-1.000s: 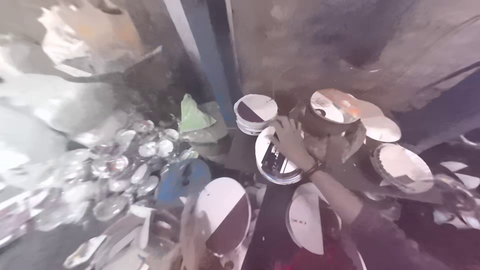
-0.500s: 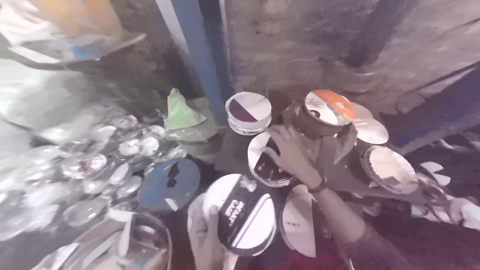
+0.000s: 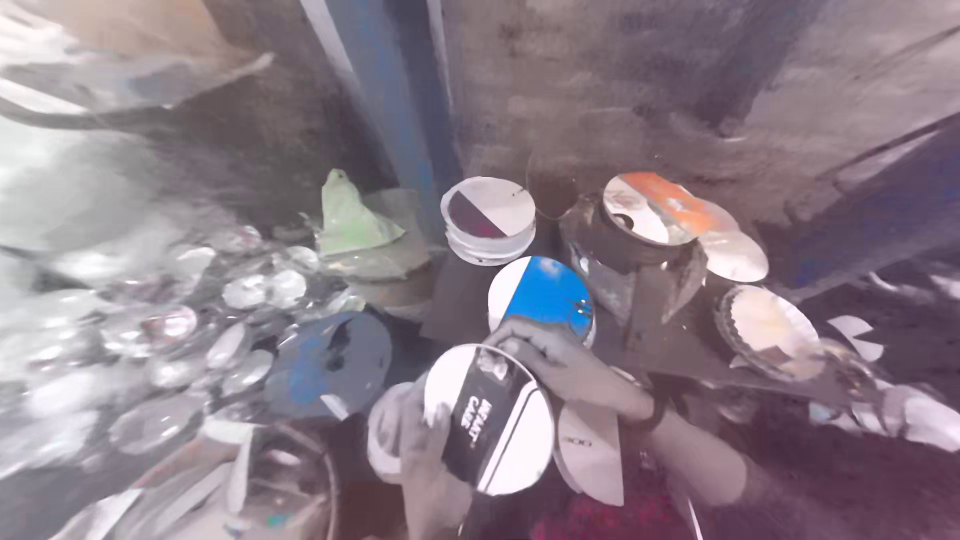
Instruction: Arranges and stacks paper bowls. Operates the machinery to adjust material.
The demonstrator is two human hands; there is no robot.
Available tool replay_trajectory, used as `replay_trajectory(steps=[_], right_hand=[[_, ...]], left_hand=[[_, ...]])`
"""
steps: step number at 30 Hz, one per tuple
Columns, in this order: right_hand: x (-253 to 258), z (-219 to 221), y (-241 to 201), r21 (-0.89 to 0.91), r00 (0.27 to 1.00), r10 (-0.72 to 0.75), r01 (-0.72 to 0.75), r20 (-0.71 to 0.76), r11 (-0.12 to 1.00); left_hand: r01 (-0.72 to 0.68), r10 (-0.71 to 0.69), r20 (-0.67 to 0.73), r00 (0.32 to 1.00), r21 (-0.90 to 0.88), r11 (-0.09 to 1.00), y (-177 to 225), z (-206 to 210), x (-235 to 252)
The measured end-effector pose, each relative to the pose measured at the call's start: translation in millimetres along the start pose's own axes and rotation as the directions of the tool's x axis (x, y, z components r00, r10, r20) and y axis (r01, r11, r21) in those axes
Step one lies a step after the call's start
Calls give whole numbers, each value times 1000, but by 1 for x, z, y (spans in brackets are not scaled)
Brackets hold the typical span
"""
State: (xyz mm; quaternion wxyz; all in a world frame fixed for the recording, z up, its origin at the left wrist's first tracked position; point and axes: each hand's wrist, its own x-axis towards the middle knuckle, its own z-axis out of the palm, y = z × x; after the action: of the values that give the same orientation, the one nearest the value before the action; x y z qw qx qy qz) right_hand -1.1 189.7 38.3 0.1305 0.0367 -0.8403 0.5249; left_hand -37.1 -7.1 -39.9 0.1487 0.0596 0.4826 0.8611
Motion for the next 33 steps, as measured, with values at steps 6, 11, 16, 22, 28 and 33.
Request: replay_trajectory(steps=[6, 11, 16, 22, 28, 33], right_hand=[[36, -37, 60, -736, 962, 45, -236, -270, 634], [38, -41, 44, -630, 904, -99, -208, -416, 748], [14, -45, 15, -299, 846, -130, -37, -517, 954], [-1, 5, 4, -124, 984, -52, 31, -171, 992], [37, -37, 75, -740, 956, 52, -257, -288, 622], [28, -47, 37, -570, 855, -152, -188, -495, 800]], left_hand=[[55, -53, -36, 998, 64, 996, 1, -29, -1], [-77, 118, -115, 986, 312, 947, 17, -45, 3], [-85, 89, -80, 993, 49, 995, 12, -34, 1], [-29, 26, -47, 999, -65, 997, -9, -6, -1], [89, -96, -192, 977, -44, 995, 4, -20, -6], [109, -124, -197, 973, -83, 991, 12, -21, -8]])
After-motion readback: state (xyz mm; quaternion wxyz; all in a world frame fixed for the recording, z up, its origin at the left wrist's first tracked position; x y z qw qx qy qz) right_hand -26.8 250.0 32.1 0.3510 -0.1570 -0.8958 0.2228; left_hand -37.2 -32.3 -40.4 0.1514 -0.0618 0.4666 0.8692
